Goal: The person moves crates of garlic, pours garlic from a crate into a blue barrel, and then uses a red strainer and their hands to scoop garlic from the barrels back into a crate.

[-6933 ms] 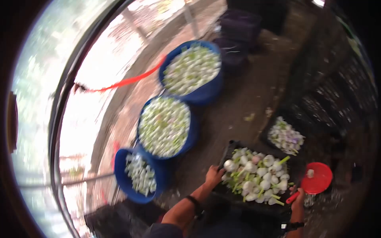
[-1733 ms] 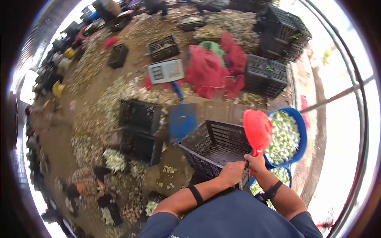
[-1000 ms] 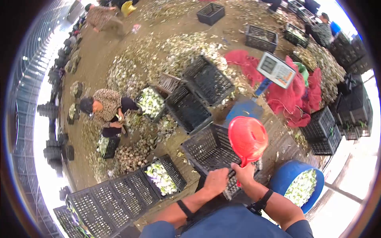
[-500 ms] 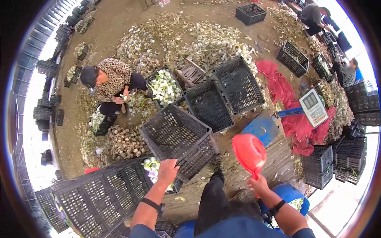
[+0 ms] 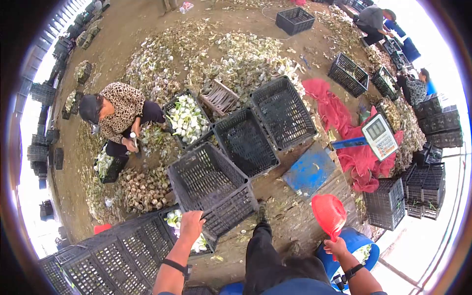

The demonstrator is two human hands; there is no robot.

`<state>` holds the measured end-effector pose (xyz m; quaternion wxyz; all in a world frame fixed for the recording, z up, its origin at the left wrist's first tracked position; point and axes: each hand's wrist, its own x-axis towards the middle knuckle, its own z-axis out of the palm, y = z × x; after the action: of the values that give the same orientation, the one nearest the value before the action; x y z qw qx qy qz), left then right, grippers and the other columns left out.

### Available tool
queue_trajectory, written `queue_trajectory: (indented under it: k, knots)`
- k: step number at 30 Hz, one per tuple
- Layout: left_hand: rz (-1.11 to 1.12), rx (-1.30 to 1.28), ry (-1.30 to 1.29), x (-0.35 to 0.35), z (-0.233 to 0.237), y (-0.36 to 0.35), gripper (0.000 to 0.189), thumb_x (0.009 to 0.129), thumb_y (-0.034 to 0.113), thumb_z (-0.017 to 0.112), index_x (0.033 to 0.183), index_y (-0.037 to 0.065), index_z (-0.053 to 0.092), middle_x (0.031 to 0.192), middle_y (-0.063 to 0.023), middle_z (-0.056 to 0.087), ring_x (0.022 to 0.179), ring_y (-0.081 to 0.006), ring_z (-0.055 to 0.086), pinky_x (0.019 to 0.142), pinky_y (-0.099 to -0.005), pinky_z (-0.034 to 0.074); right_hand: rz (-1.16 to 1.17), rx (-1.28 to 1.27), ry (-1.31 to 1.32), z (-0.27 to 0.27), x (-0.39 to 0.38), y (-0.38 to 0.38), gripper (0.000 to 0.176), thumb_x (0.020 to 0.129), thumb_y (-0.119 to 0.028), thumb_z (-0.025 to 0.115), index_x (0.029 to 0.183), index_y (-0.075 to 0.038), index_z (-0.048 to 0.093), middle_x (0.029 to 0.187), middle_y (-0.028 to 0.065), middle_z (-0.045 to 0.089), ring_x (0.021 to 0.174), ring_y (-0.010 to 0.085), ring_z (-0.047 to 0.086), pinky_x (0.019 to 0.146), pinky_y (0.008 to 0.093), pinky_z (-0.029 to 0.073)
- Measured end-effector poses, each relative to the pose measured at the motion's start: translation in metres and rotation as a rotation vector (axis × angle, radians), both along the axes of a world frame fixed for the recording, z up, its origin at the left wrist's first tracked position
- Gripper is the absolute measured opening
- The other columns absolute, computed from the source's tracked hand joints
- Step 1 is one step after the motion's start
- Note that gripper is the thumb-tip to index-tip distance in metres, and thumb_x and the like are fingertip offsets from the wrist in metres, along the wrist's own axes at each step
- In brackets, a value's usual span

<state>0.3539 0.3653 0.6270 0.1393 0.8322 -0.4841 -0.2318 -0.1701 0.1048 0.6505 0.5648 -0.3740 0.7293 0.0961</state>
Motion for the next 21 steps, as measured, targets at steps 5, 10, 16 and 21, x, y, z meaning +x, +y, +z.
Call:
queue_trajectory:
  k: [5, 10, 16, 21]
  knots:
    - [0.093, 0.05, 0.043, -0.008, 0.019, 0.014, 0.029, 0.073, 0.01, 0.075, 0.097, 0.004, 0.059, 0.09, -0.0111, 0.064, 0.089, -0.0329, 0.059, 0.077, -0.043, 0.045, 0.124, 0.026, 0.042, -0.007, 0.0, 0.005, 0.026, 0.085, -0.015, 0.069, 0.104, -0.001, 0.059, 0.085, 0.0088, 0.065, 0.075, 0.021, 0.066, 0.064, 0.0347, 0.055]
    - [0.128, -0.047, -0.017, -0.002, -0.016, 0.054, 0.027, 0.073, 0.01, 0.075, 0.095, 0.004, 0.062, 0.091, -0.0118, 0.065, 0.088, -0.0331, 0.059, 0.078, -0.0439, 0.046, 0.181, 0.038, -0.005, -0.02, -0.004, 0.003, 0.026, 0.085, -0.013, 0.07, 0.104, -0.001, 0.059, 0.087, 0.0088, 0.064, 0.074, 0.0219, 0.067, 0.063, 0.0356, 0.055]
    - [0.049, -0.02, -0.081, 0.036, -0.093, 0.06, 0.027, 0.071, 0.007, 0.074, 0.093, 0.005, 0.06, 0.083, -0.012, 0.064, 0.084, -0.0325, 0.06, 0.077, -0.0444, 0.045, 0.234, 0.031, 0.076, -0.044, -0.015, -0.01, 0.024, 0.084, -0.013, 0.071, 0.102, -0.001, 0.059, 0.086, 0.0089, 0.065, 0.073, 0.0218, 0.067, 0.064, 0.0361, 0.056]
    - [0.125, -0.08, -0.146, 0.041, -0.168, 0.055, 0.031, 0.068, 0.006, 0.074, 0.096, 0.008, 0.061, 0.091, -0.0077, 0.063, 0.09, -0.0289, 0.059, 0.088, -0.0427, 0.044, 0.228, -0.02, 0.125, -0.056, -0.019, -0.017, 0.022, 0.082, -0.013, 0.072, 0.097, -0.001, 0.06, 0.082, 0.0076, 0.065, 0.069, 0.0194, 0.066, 0.06, 0.0336, 0.055]
